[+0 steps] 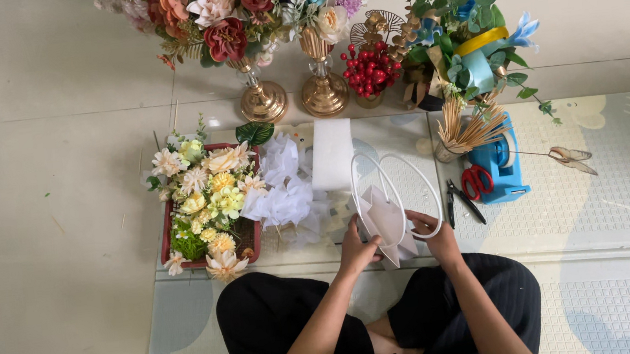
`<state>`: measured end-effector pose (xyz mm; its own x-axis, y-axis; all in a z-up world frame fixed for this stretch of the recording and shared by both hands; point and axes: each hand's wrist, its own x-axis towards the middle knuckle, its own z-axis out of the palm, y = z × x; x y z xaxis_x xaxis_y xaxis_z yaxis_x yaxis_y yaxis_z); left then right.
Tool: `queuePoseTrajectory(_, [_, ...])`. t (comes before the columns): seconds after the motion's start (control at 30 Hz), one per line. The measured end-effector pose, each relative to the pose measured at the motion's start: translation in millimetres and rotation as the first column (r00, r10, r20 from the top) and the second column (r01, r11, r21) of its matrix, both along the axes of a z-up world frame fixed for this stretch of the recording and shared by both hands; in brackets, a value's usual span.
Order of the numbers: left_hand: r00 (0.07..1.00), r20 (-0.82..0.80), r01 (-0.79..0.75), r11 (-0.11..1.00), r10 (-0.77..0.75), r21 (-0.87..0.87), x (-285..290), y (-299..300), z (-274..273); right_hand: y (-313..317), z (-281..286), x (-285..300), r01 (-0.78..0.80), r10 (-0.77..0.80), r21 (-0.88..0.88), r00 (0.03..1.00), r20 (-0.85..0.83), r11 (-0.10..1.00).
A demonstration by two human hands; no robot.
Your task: The person prepares a small white gift bag by placing a white sheet inside and then attaches white decorative tissue paper to the bag's handle by hand.
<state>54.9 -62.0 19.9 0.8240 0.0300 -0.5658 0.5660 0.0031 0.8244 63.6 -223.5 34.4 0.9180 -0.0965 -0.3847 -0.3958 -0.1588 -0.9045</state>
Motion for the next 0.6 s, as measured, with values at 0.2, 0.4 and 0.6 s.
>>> queuePoseTrajectory(0.2, [0.992,0.001,0.123,0.978,-0.125,0.17,3,0,-2,18,5,-73,0.289,-0.25,-0.112,0.928,0.275,0.951])
queuePoseTrajectory(0.4, [0.997,-0.067,0.029,1.0,-0.029,0.004,0,-3,8,30,-13,-55,-0.093,0.224,-0.352,0.908,0.354,0.931])
queuePoseTrajectory(0.6, [0.999,0.053,0.001,1.0,0.001,-0.028,-6,1,-3,24,-19,5,-0.314,0.512,-0.616,0.841,0.173,0.723])
